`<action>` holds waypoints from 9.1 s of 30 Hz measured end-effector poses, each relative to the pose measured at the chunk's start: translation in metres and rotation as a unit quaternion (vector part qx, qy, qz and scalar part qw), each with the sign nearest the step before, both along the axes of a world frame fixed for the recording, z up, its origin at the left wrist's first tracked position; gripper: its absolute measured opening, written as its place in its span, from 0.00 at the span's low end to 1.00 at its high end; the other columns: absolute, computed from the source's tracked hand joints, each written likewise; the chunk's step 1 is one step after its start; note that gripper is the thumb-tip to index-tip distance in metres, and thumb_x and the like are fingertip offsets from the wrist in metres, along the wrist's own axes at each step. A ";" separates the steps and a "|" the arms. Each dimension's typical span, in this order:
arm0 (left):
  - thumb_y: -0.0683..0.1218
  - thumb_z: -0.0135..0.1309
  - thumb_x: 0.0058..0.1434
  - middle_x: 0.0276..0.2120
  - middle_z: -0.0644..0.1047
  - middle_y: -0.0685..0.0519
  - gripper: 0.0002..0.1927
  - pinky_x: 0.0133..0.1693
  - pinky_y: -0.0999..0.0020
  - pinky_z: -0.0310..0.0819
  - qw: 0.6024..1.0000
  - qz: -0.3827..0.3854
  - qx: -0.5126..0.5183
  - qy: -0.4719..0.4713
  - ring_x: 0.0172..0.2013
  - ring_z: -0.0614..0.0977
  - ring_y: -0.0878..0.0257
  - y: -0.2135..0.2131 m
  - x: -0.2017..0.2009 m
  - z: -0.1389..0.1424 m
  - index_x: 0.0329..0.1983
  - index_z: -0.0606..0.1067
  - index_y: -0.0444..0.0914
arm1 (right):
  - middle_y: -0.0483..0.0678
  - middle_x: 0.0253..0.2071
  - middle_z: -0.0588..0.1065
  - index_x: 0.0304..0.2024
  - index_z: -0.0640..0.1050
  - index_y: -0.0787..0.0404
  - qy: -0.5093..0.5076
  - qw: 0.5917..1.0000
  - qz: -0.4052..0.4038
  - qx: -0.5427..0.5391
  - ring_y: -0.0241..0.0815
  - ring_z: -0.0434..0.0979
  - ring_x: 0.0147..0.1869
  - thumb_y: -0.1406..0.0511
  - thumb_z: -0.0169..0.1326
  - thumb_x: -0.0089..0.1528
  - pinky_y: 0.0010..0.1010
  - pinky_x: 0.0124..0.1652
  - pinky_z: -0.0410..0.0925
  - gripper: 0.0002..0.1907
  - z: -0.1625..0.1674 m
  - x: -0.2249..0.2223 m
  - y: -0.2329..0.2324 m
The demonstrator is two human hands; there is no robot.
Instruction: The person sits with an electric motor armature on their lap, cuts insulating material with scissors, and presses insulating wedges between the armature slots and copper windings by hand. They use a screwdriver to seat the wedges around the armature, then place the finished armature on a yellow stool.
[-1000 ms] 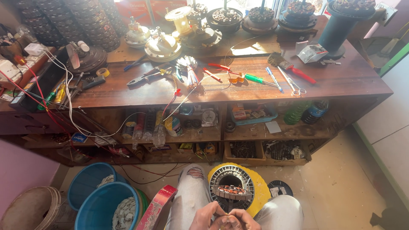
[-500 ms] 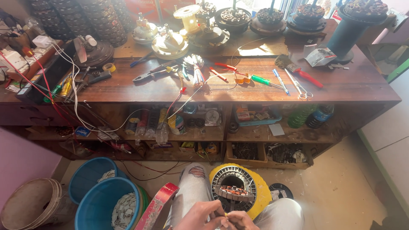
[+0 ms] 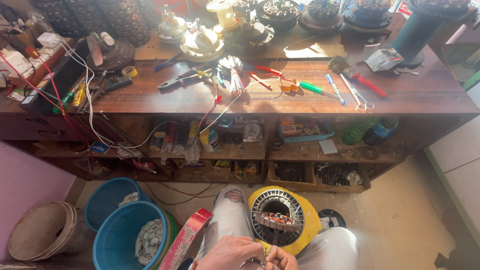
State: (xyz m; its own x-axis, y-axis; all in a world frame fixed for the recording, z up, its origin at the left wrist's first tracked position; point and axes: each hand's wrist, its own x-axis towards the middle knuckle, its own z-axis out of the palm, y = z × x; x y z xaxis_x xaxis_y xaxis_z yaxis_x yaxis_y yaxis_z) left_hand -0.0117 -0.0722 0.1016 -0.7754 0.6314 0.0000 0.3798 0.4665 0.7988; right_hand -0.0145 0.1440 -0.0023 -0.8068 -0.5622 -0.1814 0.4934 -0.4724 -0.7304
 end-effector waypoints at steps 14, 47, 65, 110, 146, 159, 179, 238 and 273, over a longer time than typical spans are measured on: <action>0.47 0.72 0.49 0.56 0.74 0.52 0.32 0.60 0.56 0.68 0.986 0.063 0.075 0.132 0.58 0.75 0.51 0.017 0.016 -0.004 0.58 0.75 0.45 | 0.46 0.38 0.78 0.43 0.74 0.61 -0.106 0.978 -0.132 -0.119 0.36 0.80 0.42 0.67 0.65 0.64 0.29 0.40 0.73 0.11 0.003 0.061 0.022; 0.45 0.69 0.59 0.40 0.84 0.49 0.32 0.41 0.56 0.78 0.986 0.084 0.112 0.095 0.41 0.85 0.48 0.053 -0.103 -0.061 0.63 0.67 0.47 | 0.50 0.43 0.79 0.45 0.80 0.64 0.443 0.607 -0.363 0.551 0.46 0.82 0.48 0.77 0.63 0.63 0.35 0.49 0.74 0.10 0.019 -0.032 0.013; 0.49 0.60 0.63 0.35 0.82 0.45 0.21 0.37 0.58 0.74 0.986 0.087 0.131 -0.059 0.33 0.82 0.53 0.043 -0.103 -0.059 0.59 0.78 0.41 | 0.51 0.41 0.82 0.44 0.82 0.67 0.387 0.715 -0.294 0.502 0.40 0.83 0.44 0.72 0.65 0.66 0.29 0.47 0.74 0.06 0.030 -0.039 0.031; 0.52 0.60 0.59 0.40 0.81 0.45 0.14 0.47 0.47 0.71 0.990 0.073 -0.008 -0.121 0.47 0.80 0.46 0.033 -0.132 -0.089 0.47 0.80 0.45 | 0.51 0.39 0.76 0.46 0.79 0.67 0.634 0.490 -0.085 0.592 0.49 0.79 0.45 0.79 0.65 0.61 0.36 0.43 0.74 0.13 0.057 -0.073 0.009; 0.38 0.62 0.47 0.25 0.80 0.42 0.15 0.29 0.49 0.75 0.990 0.130 -0.014 0.057 0.29 0.83 0.43 0.074 -0.119 -0.084 0.40 0.81 0.37 | 0.52 0.42 0.77 0.46 0.79 0.67 0.587 0.557 -0.175 0.560 0.45 0.80 0.43 0.83 0.63 0.59 0.33 0.40 0.73 0.15 0.030 -0.062 0.039; 0.42 0.67 0.48 0.27 0.80 0.43 0.14 0.31 0.49 0.75 0.991 0.114 -0.031 0.067 0.32 0.83 0.44 0.070 -0.119 -0.082 0.37 0.78 0.35 | 0.49 0.40 0.79 0.41 0.80 0.65 0.522 0.662 -0.191 0.503 0.39 0.82 0.43 0.82 0.62 0.61 0.29 0.42 0.77 0.11 0.019 -0.074 0.054; 0.40 0.66 0.46 0.25 0.79 0.41 0.15 0.31 0.49 0.75 0.990 0.119 -0.041 0.065 0.30 0.83 0.43 0.075 -0.120 -0.086 0.38 0.78 0.35 | 0.51 0.41 0.76 0.44 0.80 0.66 0.571 0.576 -0.150 0.565 0.44 0.80 0.43 0.82 0.63 0.59 0.32 0.40 0.74 0.14 0.032 -0.070 0.050; 0.39 0.63 0.59 0.51 0.82 0.48 0.31 0.49 0.54 0.76 0.986 0.008 0.165 0.015 0.50 0.83 0.48 0.035 -0.113 -0.090 0.65 0.69 0.45 | 0.49 0.46 0.72 0.54 0.71 0.68 0.143 0.877 -0.299 0.349 0.41 0.80 0.38 0.69 0.49 0.77 0.33 0.43 0.75 0.07 0.015 -0.011 0.094; 0.39 0.64 0.62 0.33 0.79 0.53 0.07 0.35 0.68 0.77 0.971 0.097 0.205 -0.070 0.33 0.83 0.61 0.026 0.048 -0.064 0.42 0.78 0.36 | 0.51 0.32 0.75 0.42 0.70 0.65 -0.157 0.983 -0.087 0.046 0.39 0.77 0.31 0.71 0.57 0.67 0.28 0.31 0.72 0.08 0.012 0.084 0.030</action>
State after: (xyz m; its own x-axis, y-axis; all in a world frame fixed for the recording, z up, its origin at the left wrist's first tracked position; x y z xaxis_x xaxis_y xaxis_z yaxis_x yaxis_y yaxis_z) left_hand 0.0363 -0.0460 0.0373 -0.8900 0.4431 0.1072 0.1916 0.1503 0.9699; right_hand 0.0695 0.1738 0.0099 -0.7852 -0.3903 -0.4807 0.6191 -0.5094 -0.5977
